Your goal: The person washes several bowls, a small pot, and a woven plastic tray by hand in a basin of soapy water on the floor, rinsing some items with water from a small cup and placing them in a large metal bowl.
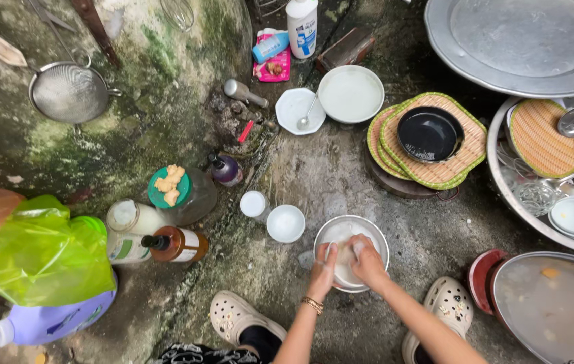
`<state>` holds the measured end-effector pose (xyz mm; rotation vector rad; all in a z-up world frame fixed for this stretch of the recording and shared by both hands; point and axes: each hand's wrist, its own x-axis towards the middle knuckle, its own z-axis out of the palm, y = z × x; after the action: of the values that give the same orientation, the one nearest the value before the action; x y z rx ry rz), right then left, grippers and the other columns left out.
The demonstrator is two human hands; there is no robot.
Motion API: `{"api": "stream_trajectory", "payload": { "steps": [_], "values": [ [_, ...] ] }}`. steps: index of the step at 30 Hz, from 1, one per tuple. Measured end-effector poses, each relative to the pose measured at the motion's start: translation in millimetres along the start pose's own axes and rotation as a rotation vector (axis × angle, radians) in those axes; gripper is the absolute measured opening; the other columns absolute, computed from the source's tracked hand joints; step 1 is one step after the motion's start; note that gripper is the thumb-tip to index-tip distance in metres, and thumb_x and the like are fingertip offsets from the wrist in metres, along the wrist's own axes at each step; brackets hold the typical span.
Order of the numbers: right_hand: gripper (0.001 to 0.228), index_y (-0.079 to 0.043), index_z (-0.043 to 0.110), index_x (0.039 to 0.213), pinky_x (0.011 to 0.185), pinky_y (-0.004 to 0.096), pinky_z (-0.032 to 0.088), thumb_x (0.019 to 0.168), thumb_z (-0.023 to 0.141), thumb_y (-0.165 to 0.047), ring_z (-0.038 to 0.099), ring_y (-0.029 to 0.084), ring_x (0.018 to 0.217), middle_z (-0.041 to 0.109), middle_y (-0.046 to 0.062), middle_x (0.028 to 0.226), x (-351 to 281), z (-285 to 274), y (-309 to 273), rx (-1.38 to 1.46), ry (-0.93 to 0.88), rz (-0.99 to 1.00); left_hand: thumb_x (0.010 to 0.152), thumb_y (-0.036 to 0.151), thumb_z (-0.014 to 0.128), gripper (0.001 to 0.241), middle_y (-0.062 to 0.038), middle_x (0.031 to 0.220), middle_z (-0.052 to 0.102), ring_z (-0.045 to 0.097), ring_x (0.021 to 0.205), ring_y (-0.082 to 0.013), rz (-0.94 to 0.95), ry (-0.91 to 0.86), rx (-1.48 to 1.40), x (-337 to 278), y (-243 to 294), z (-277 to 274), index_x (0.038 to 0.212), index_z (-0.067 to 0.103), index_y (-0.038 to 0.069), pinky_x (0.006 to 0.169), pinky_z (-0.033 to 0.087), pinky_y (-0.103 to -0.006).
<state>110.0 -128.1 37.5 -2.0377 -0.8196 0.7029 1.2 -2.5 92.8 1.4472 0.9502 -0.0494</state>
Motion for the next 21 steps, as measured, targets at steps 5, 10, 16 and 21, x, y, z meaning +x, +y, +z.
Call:
{"api": "stream_trajectory", "payload": {
  "steps": [5,10,16,21],
  "values": [
    [0.035,-0.020,0.060,0.128,0.097,0.056,0.044,0.093,0.062,-0.020,0.057,0.042,0.100,0.067,0.012,0.110,-11,-11,-26,0.325,-0.288,0.162,0.102,0.064,0.047,0.062,-0.025,0.116,0.074,0.071,0.110,-0.0373,0.328,0.092,0.082,23,-12,-6,0.133,0.061,0.012,0.088,0.055,-0.0411],
    [0.042,-0.018,0.060,0.123,0.109,0.040,0.045,0.082,0.066,-0.010,0.056,0.034,0.124,0.062,0.009,0.130,9,-39,-12,-0.661,-0.151,-0.457,0.094,0.059,0.049,0.060,-0.022,0.117,0.070,0.070,0.109,-0.0435,-0.002,-0.050,0.107,17,4,-11,0.137,0.055,0.017,0.089,0.056,-0.0505],
    [0.039,-0.016,0.057,0.136,0.121,0.039,0.030,0.100,0.050,-0.027,0.047,0.032,0.143,0.058,0.015,0.145,-5,13,-42,0.622,-0.254,0.251,0.098,0.059,0.051,0.062,-0.025,0.126,0.066,0.064,0.117,-0.0401,0.308,0.263,0.056,29,-6,1,0.134,0.054,0.009,0.099,0.048,-0.0481],
    [0.064,-0.015,0.051,0.131,0.122,0.042,0.033,0.072,0.073,-0.005,0.044,0.039,0.140,0.047,0.019,0.145,-18,-23,-43,-0.451,-0.413,-0.168,0.098,0.056,0.050,0.057,-0.022,0.122,0.068,0.068,0.110,-0.0369,0.003,-0.019,0.135,35,7,-26,0.133,0.057,0.011,0.091,0.055,-0.0475]
  ]
}}
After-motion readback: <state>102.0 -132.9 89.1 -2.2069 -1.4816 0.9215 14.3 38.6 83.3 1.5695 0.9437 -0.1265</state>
